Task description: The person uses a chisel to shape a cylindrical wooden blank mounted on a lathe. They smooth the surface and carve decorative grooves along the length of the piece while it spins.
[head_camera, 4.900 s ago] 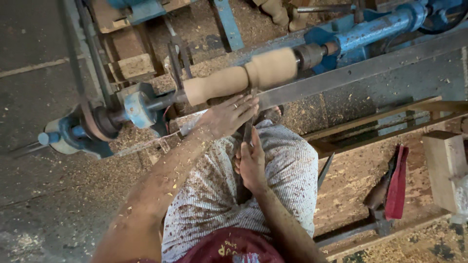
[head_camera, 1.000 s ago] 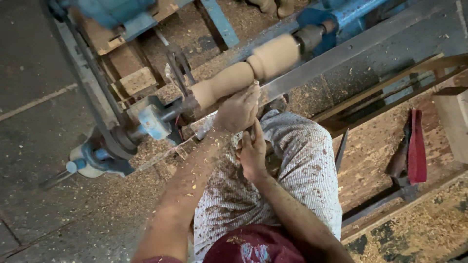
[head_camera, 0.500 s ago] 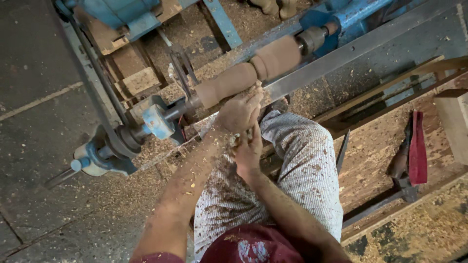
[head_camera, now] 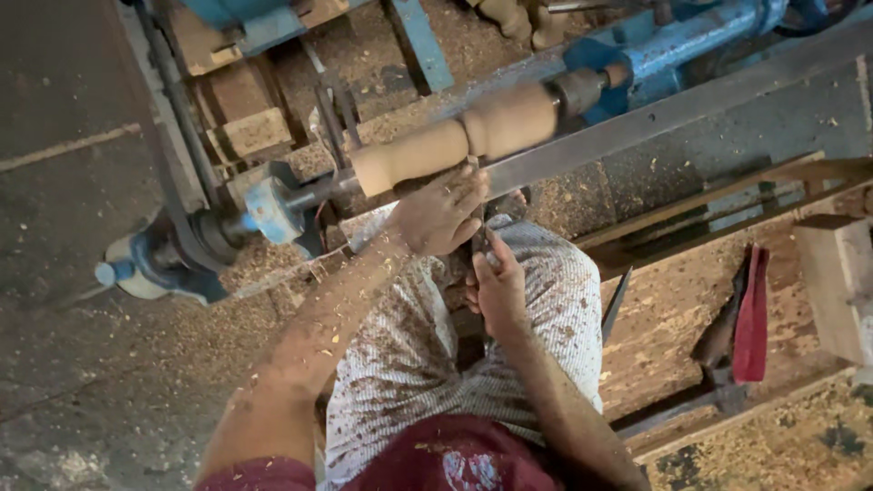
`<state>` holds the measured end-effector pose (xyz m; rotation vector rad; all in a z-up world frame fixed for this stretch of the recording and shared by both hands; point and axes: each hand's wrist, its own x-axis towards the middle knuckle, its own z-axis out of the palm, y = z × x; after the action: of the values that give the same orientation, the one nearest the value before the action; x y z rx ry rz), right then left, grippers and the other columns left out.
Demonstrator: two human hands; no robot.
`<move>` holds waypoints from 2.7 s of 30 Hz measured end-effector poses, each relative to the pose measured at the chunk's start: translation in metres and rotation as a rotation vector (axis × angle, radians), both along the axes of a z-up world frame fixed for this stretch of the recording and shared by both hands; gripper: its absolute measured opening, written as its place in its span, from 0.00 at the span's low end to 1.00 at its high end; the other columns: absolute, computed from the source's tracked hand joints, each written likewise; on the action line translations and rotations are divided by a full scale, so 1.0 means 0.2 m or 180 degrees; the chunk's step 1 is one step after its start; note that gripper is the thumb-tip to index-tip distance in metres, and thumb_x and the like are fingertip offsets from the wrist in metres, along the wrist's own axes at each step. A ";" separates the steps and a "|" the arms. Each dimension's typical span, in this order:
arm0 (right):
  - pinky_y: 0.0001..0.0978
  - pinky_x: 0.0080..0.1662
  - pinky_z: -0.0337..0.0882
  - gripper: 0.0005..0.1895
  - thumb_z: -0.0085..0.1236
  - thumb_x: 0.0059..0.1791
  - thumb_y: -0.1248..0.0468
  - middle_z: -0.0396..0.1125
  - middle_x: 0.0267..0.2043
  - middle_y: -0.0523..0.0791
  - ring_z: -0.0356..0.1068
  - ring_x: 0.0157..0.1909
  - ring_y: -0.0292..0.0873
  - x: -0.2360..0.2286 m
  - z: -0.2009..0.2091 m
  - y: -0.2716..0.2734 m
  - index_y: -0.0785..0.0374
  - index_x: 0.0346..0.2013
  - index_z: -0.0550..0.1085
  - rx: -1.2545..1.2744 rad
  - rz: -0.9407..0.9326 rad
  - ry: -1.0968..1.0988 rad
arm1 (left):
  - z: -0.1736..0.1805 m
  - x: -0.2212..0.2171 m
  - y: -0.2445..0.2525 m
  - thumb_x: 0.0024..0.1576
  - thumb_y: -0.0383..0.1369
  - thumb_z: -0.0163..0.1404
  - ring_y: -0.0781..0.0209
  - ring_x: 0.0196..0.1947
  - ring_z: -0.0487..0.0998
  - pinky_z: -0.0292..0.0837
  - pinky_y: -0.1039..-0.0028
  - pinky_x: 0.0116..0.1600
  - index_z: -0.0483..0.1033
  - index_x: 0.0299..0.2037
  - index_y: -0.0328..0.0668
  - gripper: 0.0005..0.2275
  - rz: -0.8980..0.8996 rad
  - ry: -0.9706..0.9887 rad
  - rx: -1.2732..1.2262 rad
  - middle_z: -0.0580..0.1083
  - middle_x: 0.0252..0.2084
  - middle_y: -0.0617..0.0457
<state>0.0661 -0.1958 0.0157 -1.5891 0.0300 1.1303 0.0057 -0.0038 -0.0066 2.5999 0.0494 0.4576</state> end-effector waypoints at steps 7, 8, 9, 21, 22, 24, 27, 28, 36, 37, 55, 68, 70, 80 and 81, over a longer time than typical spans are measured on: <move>0.27 0.18 0.57 0.29 0.49 0.55 0.65 0.61 0.20 0.41 0.56 0.15 0.33 0.13 0.02 -0.06 0.55 0.72 0.59 -0.0091 0.0404 -0.0128 | -0.05 0.01 -0.02 0.63 0.46 0.44 0.38 0.72 0.59 0.54 0.58 0.75 0.60 0.68 0.28 0.30 -0.0086 0.0654 0.0548 0.61 0.72 0.36; 0.26 0.18 0.57 0.29 0.49 0.54 0.66 0.60 0.20 0.41 0.55 0.15 0.33 0.15 0.03 -0.06 0.55 0.71 0.60 -0.0162 0.0431 -0.0126 | -0.07 0.02 -0.03 0.63 0.47 0.42 0.39 0.73 0.58 0.52 0.58 0.76 0.59 0.69 0.28 0.30 -0.0104 0.0715 0.0494 0.59 0.73 0.36; 0.26 0.18 0.56 0.29 0.50 0.54 0.66 0.60 0.19 0.41 0.55 0.15 0.33 0.16 0.04 -0.07 0.56 0.71 0.60 -0.0232 0.0458 -0.0124 | -0.08 0.02 -0.04 0.63 0.47 0.41 0.41 0.74 0.56 0.50 0.58 0.77 0.58 0.69 0.29 0.31 -0.0122 0.0776 0.0439 0.58 0.74 0.37; 0.24 0.21 0.58 0.28 0.49 0.55 0.66 0.62 0.20 0.41 0.55 0.18 0.32 0.39 0.07 -0.12 0.61 0.71 0.62 0.0072 0.1210 -0.0471 | -0.17 0.02 -0.02 0.69 0.49 0.34 0.49 0.80 0.45 0.38 0.64 0.82 0.48 0.78 0.34 0.32 0.0061 0.0279 0.1763 0.47 0.81 0.45; 0.24 0.22 0.59 0.28 0.50 0.55 0.66 0.62 0.21 0.41 0.56 0.18 0.31 0.41 0.08 -0.13 0.60 0.71 0.62 0.0018 0.1267 -0.0489 | -0.17 0.03 -0.03 0.69 0.50 0.33 0.50 0.80 0.45 0.38 0.65 0.82 0.47 0.78 0.34 0.32 0.0221 0.0358 0.2289 0.46 0.81 0.46; 0.25 0.21 0.59 0.27 0.50 0.55 0.65 0.63 0.21 0.41 0.57 0.18 0.32 0.43 0.09 -0.13 0.58 0.70 0.64 -0.0225 0.1235 -0.0383 | -0.16 0.03 -0.03 0.66 0.51 0.32 0.48 0.79 0.45 0.38 0.64 0.80 0.47 0.77 0.34 0.34 -0.0137 0.0824 0.1579 0.47 0.80 0.45; 0.26 0.21 0.60 0.28 0.51 0.54 0.65 0.64 0.22 0.41 0.57 0.18 0.32 0.48 0.11 -0.12 0.54 0.70 0.64 -0.0388 0.1314 -0.0336 | -0.15 0.04 -0.03 0.67 0.52 0.30 0.50 0.79 0.46 0.38 0.64 0.81 0.47 0.77 0.36 0.34 -0.0103 0.0630 0.1366 0.47 0.80 0.47; 0.26 0.21 0.60 0.29 0.51 0.54 0.65 0.64 0.22 0.41 0.57 0.18 0.32 0.50 0.12 -0.12 0.53 0.70 0.63 -0.0404 0.1356 -0.0340 | -0.14 0.04 -0.02 0.68 0.52 0.29 0.52 0.79 0.46 0.38 0.64 0.81 0.47 0.78 0.38 0.33 -0.0003 0.0420 0.1445 0.47 0.80 0.49; 0.26 0.23 0.61 0.29 0.52 0.54 0.63 0.65 0.23 0.41 0.59 0.20 0.33 0.58 0.09 -0.13 0.56 0.71 0.63 -0.0318 0.1626 -0.0536 | -0.14 0.06 -0.03 0.65 0.52 0.30 0.50 0.78 0.45 0.37 0.64 0.79 0.46 0.77 0.37 0.35 -0.0183 0.0978 0.1607 0.46 0.80 0.47; 0.26 0.23 0.62 0.29 0.52 0.53 0.63 0.64 0.22 0.41 0.59 0.19 0.33 0.58 0.08 -0.12 0.56 0.71 0.63 -0.0201 0.1674 -0.0615 | -0.13 0.06 -0.02 0.63 0.52 0.31 0.50 0.78 0.44 0.37 0.64 0.79 0.46 0.76 0.37 0.35 -0.0290 0.1137 0.1358 0.46 0.79 0.46; 0.29 0.25 0.65 0.21 0.48 0.53 0.62 0.62 0.21 0.40 0.61 0.22 0.34 0.79 0.14 -0.22 0.59 0.61 0.71 -0.0473 0.2337 -0.0742 | 0.17 -0.08 -0.08 0.52 0.31 0.48 0.43 0.68 0.67 0.65 0.57 0.71 0.67 0.65 0.33 0.28 0.0966 0.0571 0.1271 0.66 0.69 0.43; 0.49 0.36 0.71 0.28 0.50 0.46 0.71 0.69 0.36 0.55 0.69 0.35 0.56 0.55 -0.16 -1.44 0.67 0.62 0.67 -0.1505 -0.0241 -0.3449 | 0.19 -0.62 -0.60 0.70 0.29 0.52 0.44 0.57 0.80 0.76 0.61 0.64 0.78 0.52 0.32 0.07 0.1526 0.0226 -0.0555 0.78 0.56 0.40; 0.53 0.34 0.71 0.28 0.43 0.46 0.73 0.70 0.33 0.54 0.70 0.31 0.56 0.47 -0.20 -1.41 0.61 0.62 0.69 -0.1889 -0.0716 -0.2357 | 0.23 -0.62 -0.60 0.71 0.29 0.52 0.43 0.57 0.80 0.76 0.62 0.63 0.78 0.51 0.30 0.08 0.1391 0.0286 -0.0501 0.78 0.56 0.38; 0.56 0.47 0.70 0.14 0.57 0.50 0.62 0.71 0.49 0.56 0.71 0.47 0.64 0.44 -0.36 -1.74 0.56 0.50 0.73 -0.3195 0.0021 -0.3509 | 0.32 -0.71 -0.56 0.73 0.29 0.52 0.40 0.59 0.79 0.77 0.60 0.63 0.77 0.51 0.26 0.08 0.1236 0.0290 0.0136 0.77 0.54 0.36; 0.55 0.48 0.71 0.12 0.57 0.50 0.61 0.71 0.49 0.56 0.71 0.47 0.63 0.45 -0.34 -1.79 0.55 0.49 0.74 -0.3152 -0.0175 -0.3622 | 0.32 -0.74 -0.57 0.72 0.29 0.52 0.39 0.58 0.79 0.78 0.60 0.61 0.77 0.51 0.26 0.09 0.1361 0.0376 0.0200 0.77 0.54 0.35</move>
<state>0.1557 -0.5536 -0.0525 -2.8887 -0.1400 -0.0543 -0.1421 -0.1174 0.0581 2.6737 0.6491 0.4561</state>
